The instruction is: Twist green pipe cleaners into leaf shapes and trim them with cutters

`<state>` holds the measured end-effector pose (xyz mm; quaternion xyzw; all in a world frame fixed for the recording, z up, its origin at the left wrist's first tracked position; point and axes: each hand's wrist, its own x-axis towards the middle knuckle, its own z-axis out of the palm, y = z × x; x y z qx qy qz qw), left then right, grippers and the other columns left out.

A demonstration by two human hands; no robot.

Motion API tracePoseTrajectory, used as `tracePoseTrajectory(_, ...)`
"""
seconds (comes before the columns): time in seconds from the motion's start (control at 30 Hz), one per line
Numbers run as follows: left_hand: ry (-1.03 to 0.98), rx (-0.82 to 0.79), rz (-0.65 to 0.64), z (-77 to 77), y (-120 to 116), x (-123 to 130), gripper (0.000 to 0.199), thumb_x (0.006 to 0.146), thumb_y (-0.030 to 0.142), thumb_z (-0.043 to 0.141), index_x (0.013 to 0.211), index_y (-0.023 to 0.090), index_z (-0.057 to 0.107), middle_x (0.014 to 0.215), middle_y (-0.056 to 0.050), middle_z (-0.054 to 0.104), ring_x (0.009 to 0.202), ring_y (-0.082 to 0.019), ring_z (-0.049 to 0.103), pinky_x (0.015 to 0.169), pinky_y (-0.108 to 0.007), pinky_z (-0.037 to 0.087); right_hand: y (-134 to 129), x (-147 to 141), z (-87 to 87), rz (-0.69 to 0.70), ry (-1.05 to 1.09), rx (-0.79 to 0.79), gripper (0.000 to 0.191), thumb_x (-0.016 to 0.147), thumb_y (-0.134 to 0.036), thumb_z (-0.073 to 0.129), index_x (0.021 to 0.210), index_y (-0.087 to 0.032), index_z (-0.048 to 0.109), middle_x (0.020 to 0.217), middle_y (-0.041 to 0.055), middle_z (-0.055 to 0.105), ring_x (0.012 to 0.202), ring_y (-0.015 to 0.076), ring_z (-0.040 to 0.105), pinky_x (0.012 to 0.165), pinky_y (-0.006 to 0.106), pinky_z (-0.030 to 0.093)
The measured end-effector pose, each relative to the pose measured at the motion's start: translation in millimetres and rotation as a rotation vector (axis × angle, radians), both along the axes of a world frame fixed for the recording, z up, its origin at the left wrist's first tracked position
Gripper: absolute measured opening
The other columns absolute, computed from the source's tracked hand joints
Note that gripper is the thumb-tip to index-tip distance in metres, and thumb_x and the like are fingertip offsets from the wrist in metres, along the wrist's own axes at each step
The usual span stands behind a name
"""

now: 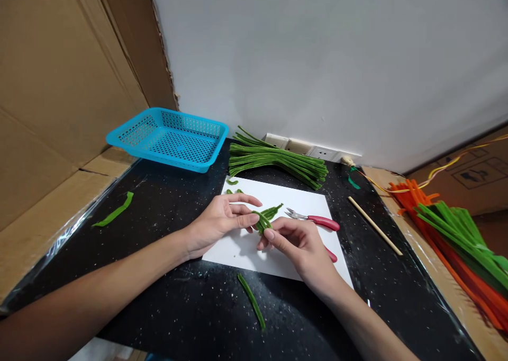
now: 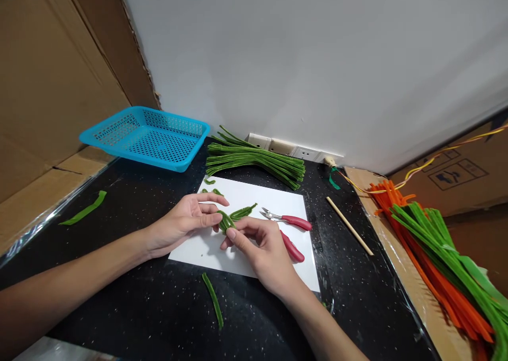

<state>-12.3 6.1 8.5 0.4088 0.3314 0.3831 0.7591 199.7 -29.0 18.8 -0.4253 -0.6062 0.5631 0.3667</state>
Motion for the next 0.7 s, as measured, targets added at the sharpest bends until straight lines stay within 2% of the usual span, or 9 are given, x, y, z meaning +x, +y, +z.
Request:
tracePoseTrajectory(0.13, -0.052, -0.032, -0.043, -1.1, -0.8, -0.1, 0.053, 0.073, 0.028, 0.097, 0.117, 0.014, 0.071, 0.085, -0.005, 0.077, 0.076, -0.016, 0.071, 0.074, -0.026, 0.052, 0.2, -0.8, 0.5, 0.012, 0.081, -0.048, 0.039, 0.098, -0.051, 0.07, 0.077, -0.019, 0.075, 0.07, 0.0052, 0.076, 0.069, 0.0194, 0.069, 0.074, 0.033, 0.053)
tracePoseTrajectory(0.4, 0.045, -0.012, 0.012, -0.4, -1.8, 1.3, 0.054, 0.069, 0.031, 0.099, 0.112, 0.014, 0.071, 0.073, -0.003, 0.076, 0.067, -0.016, 0.071, 0.069, -0.027, 0.053, 3.3, 5.2, -1.7, 0.065, 0.062, -0.076, 0.032, 0.097, -0.041, 0.073, 0.076, -0.018, 0.078, 0.072, 0.0057, 0.079, 0.066, 0.0177, 0.064, 0.07, 0.032, 0.047)
tracePoseTrajectory(0.47, 0.073, 0.035, 0.014, -2.0, -2.1, 2.5, 0.045, 0.072, 0.033, 0.097, 0.106, 0.014, 0.075, 0.074, -0.004, 0.077, 0.068, -0.017, 0.071, 0.068, -0.027, 0.054, 2.8, 5.8, -2.9, 0.068, 0.073, -0.078, 0.031, 0.097, -0.039, 0.072, 0.075, -0.018, 0.079, 0.072, 0.0056, 0.08, 0.065, 0.0168, 0.062, 0.069, 0.031, 0.046)
tracePoseTrajectory(0.57, 0.132, 0.19, 0.021, -3.5, -2.2, 4.5, 0.029, 0.077, 0.032, 0.093, 0.095, 0.013, 0.08, 0.078, -0.005, 0.077, 0.071, -0.016, 0.071, 0.071, -0.027, 0.056, 2.5, 5.9, -3.7, 0.058, 0.066, -0.086, 0.03, 0.096, -0.036, 0.074, 0.072, -0.018, 0.079, 0.07, 0.005, 0.079, 0.061, 0.0159, 0.061, 0.066, 0.03, 0.045)
tracePoseTrajectory(0.7, 0.153, 0.301, 0.036, -2.9, -1.3, 6.0, 0.019, 0.084, 0.028, 0.086, 0.096, 0.014, 0.081, 0.086, -0.006, 0.078, 0.075, -0.016, 0.07, 0.074, -0.027, 0.058, 4.1, 4.6, -3.4, 0.029, 0.103, -0.113, 0.022, 0.093, -0.038, 0.077, 0.083, -0.019, 0.079, 0.072, 0.004, 0.079, 0.067, 0.0176, 0.069, 0.071, 0.031, 0.052)
